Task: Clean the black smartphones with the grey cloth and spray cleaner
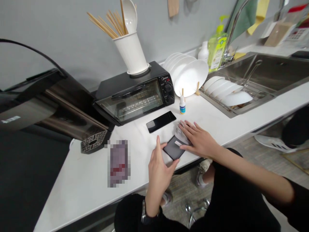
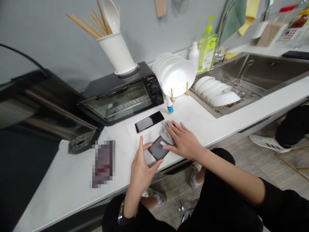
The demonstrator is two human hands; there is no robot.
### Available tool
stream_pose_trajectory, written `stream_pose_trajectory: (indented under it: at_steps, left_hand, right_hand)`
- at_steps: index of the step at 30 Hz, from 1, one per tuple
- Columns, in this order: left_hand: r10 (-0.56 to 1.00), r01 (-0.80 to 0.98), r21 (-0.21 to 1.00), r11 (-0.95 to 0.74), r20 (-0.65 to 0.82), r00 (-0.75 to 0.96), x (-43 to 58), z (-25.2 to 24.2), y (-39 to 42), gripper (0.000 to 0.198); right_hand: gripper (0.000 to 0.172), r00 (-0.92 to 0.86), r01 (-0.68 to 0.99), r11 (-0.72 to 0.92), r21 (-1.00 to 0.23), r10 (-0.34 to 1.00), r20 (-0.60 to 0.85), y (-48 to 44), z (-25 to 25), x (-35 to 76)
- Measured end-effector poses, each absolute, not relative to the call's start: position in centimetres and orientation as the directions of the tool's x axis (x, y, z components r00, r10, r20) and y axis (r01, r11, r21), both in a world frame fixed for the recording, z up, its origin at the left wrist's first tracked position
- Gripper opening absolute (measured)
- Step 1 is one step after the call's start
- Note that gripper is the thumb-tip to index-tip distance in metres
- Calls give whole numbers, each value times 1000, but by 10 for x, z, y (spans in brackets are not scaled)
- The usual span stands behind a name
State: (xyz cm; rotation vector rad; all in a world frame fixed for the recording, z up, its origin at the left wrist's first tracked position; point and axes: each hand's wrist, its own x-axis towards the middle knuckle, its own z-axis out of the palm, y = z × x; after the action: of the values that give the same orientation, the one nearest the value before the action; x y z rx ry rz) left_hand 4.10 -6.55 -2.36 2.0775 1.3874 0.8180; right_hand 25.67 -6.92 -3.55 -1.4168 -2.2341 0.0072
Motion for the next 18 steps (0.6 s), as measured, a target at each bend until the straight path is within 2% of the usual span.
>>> stream_pose_trajectory:
  at_steps: [1, 3, 4, 7, 10, 11, 14, 17, 18]
  left_hand:
    - [932, 629, 692, -354, 201, 303, 41, -24, -65, 115]
    - [932, 631, 691, -352, 198, 304, 40, -24, -65, 114]
    - [933, 630, 693, -351, 199, 300, 40, -24, -65, 114]
    - [931, 628, 693, -355, 206, 300, 41, -24, -66, 117]
    - [934, 630, 696, -346, 191, 301, 42, -24, -66, 119]
    - [934, 629, 696, -346, 193, 301, 42, -23, -66, 119]
    - [927, 620, 695, -365, 209, 312, 42, -23, -67, 119]
    - [930, 620, 701, -353, 193, 313, 41, -23, -67, 119]
    - [933, 622, 702, -346, 189, 306, 42, -23, -67, 119]
  right_hand:
    - [97, -368, 833, 491, -255, 836, 408, -70, -36, 257]
    - [98, -545, 726, 646, -236, 750, 376, -70, -37, 258]
    - [95, -559, 723, 654, -223, 743, 367, -70, -38, 259]
    - [98, -301, 883, 422, -204, 844, 443, -71, -41, 261]
    - [106, -536, 757, 632, -166, 746, 395, -72, -42, 263]
    - [101, -526, 774, 616, -144, 753, 395, -73, -42, 264]
    - [107, -310, 904, 408, -130, 832, 460, -73, -41, 266]
    - [115, -536, 791, 604, -92, 758, 372, -73, -41, 270]
    - [109, -504, 815, 574, -76, 769, 394, -73, -42, 271]
